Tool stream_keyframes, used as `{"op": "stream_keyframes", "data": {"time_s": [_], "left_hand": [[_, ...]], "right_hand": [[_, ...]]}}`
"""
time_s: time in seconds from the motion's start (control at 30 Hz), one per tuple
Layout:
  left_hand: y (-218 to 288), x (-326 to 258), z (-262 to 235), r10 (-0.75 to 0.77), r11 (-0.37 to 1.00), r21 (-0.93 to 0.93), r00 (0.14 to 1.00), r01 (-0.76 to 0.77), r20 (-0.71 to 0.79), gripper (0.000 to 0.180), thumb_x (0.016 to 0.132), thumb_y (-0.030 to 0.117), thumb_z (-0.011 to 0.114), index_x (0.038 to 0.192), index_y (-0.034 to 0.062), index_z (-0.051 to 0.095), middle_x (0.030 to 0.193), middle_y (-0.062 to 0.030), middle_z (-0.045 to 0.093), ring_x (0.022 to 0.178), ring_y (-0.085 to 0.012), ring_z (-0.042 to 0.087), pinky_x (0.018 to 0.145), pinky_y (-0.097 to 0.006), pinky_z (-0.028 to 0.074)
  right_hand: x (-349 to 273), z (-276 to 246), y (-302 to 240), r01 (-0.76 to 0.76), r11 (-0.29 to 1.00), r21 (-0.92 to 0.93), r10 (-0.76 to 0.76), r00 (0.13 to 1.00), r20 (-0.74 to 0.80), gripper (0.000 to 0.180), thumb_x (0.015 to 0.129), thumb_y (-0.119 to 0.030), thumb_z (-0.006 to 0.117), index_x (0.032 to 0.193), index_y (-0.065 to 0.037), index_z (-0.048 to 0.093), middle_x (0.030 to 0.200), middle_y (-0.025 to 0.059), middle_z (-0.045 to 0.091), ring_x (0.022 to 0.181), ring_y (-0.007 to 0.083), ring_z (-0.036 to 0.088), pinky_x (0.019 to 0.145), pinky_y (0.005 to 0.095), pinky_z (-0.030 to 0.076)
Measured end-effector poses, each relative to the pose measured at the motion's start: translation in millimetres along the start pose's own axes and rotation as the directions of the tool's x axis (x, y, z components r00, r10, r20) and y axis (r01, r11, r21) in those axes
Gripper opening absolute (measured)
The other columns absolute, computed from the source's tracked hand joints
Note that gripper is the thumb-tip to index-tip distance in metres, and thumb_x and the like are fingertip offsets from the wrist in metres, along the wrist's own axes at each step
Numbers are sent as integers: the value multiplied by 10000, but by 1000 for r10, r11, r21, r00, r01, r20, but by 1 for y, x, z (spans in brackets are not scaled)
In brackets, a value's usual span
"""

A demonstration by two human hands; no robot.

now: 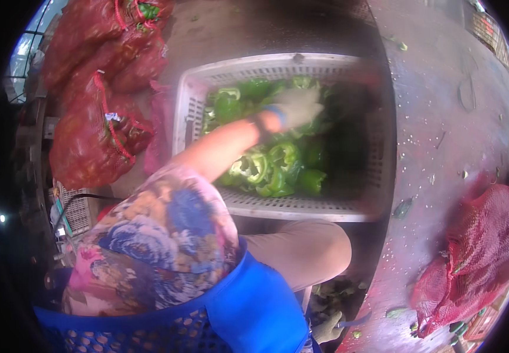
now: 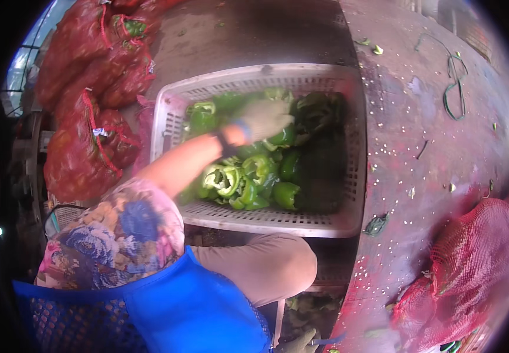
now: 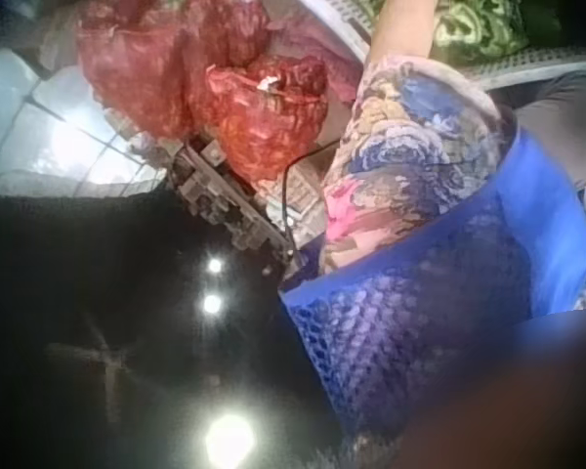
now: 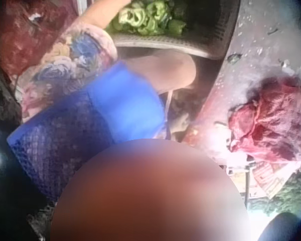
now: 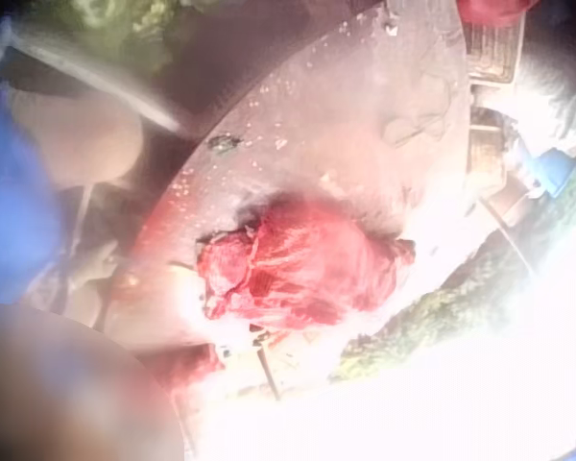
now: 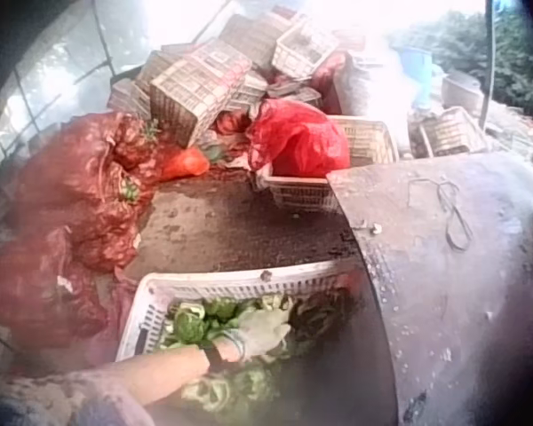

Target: Processing green bell peppers by removing stems and seeds with a knife and placing them into a crate.

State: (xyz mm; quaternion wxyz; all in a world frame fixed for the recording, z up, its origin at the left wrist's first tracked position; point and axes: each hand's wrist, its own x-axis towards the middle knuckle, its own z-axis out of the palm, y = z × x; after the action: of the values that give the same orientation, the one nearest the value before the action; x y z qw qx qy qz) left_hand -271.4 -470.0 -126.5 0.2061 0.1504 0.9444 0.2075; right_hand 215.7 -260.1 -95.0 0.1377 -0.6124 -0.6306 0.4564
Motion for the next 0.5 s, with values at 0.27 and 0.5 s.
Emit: {"op": "stream_keyframes", "data": {"time_s": [0.27, 0.5], "left_hand": [[-158, -88, -31, -385, 901, 187, 920, 391, -73, 391, 841, 311, 492, 920, -14, 695, 976, -271, 653, 922, -411, 645, 838, -456, 500], [-171, -82, -5, -231, 935, 261, 971, 240, -65, 328, 805, 232, 623, 1053, 17, 609, 1022, -232, 654, 962, -392, 633, 834, -468, 502]], "right_hand": [[-19, 8, -32, 17, 1000, -14, -16, 999, 39, 351, 897, -264, 605, 1112, 13, 625, 852, 126, 642, 572, 143, 534, 458, 240, 386], [-51, 16, -72, -43, 996, -74, 42, 999, -16, 426, 887, -341, 657, 1142, -4, 604, 876, 157, 625, 520, 155, 521, 435, 223, 370]]}}
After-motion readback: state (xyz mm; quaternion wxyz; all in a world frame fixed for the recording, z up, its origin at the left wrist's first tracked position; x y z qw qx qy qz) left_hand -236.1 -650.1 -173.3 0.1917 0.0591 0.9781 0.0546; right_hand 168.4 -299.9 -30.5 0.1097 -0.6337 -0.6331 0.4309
